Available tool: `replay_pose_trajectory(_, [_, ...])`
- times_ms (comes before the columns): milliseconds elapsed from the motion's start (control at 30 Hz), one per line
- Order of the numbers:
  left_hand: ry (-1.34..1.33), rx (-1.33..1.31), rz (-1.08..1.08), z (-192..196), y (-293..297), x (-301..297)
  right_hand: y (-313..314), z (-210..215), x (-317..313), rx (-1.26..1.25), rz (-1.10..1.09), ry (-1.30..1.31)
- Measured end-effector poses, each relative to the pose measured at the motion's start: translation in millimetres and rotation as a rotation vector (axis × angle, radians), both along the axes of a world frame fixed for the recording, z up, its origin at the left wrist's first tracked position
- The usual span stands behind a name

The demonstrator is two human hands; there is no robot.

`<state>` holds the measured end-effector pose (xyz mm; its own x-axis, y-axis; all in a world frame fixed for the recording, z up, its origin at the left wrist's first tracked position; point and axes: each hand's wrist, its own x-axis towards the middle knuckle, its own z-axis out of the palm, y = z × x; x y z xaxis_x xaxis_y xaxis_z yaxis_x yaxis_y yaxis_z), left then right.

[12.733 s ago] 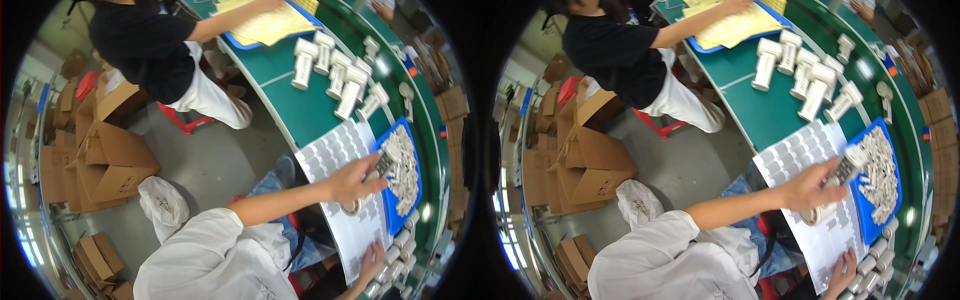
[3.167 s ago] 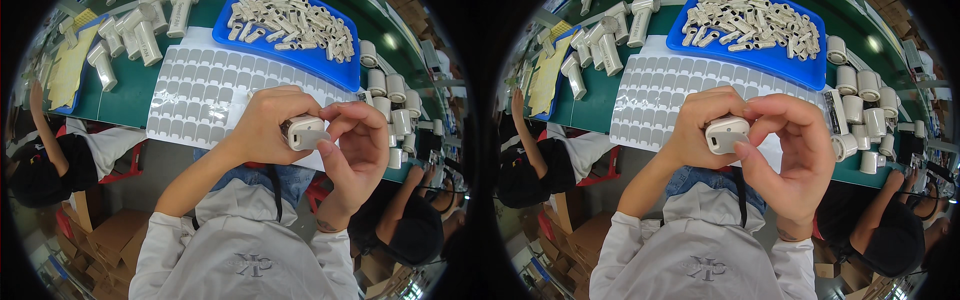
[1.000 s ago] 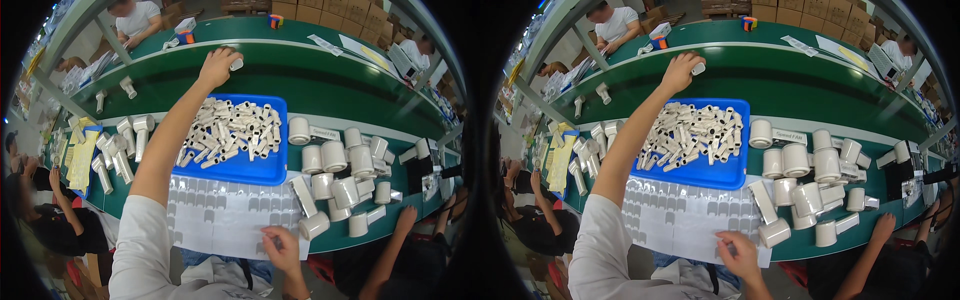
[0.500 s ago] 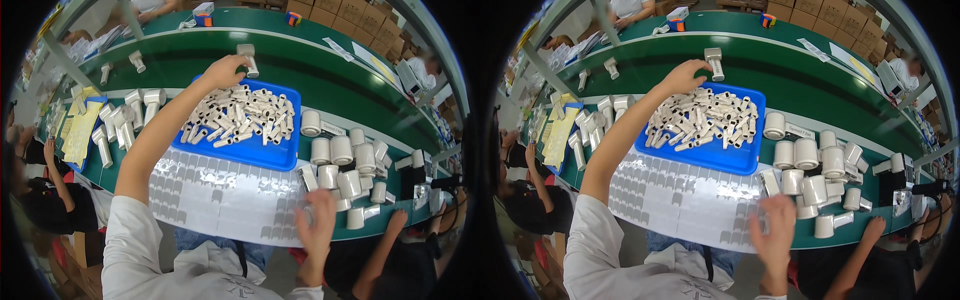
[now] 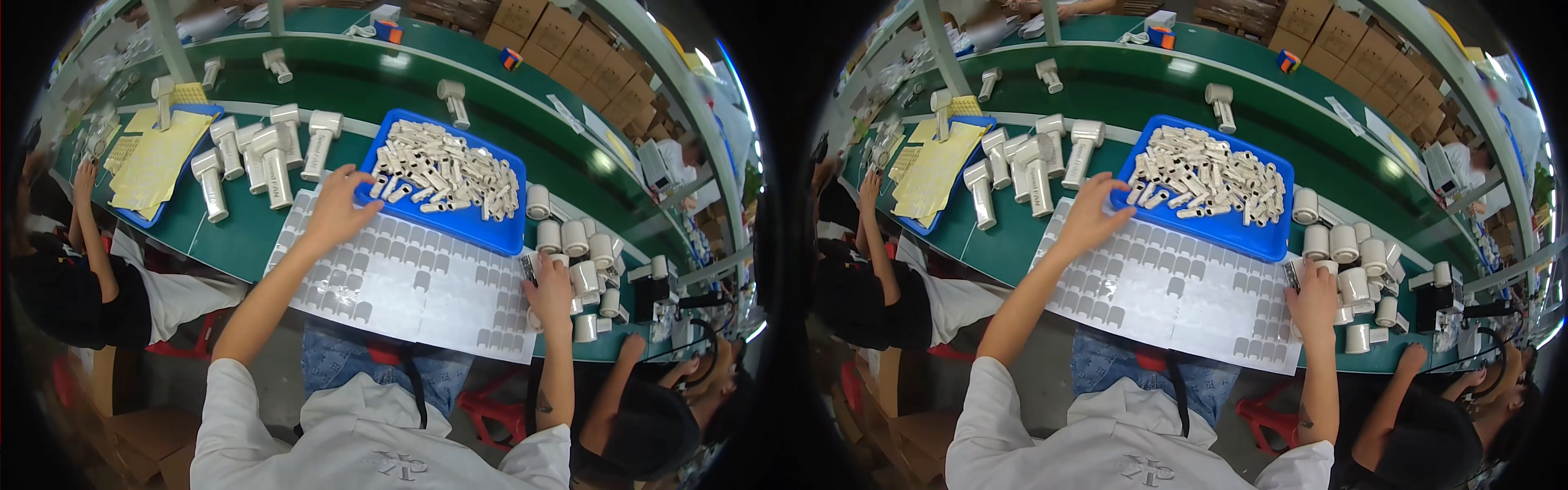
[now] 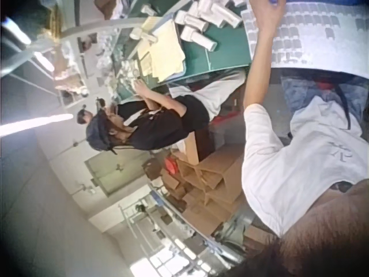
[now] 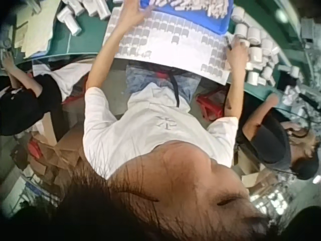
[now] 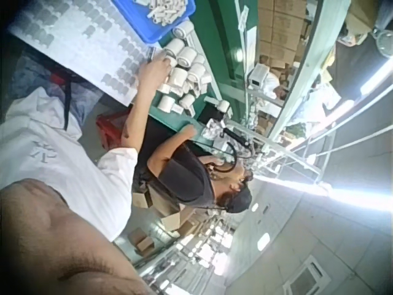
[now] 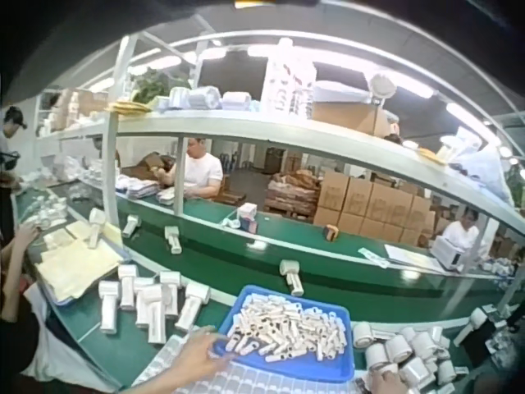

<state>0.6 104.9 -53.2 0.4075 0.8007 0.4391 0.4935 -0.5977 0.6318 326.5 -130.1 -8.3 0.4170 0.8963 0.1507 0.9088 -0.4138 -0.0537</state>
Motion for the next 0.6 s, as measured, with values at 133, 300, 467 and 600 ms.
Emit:
replay_pose_trajectory(133, [-0.014, 0.013, -0.011, -25.4, -5.5, -3.9, -1.3, 2.1, -8.4, 0.072, 0.01, 0.073])
replay_pose_trajectory(300, [-0.034, 0.021, 0.003, -21.9, -8.4, -2.0, -17.0, 21.1, -9.5, 0.2, -0.017, 0.257])
replay_pose_trajectory(467, [-0.065, 0.027, -0.026, -19.1, -6.2, -2.9, -19.2, 64.0, -35.8, 0.421, 0.058, 0.49])
replay_pose_trajectory(600, [-0.271, 0.119, 0.071, -8.5, -2.8, -6.1, 3.7, 79.9, -71.7, 0.573, 0.302, 1.072])
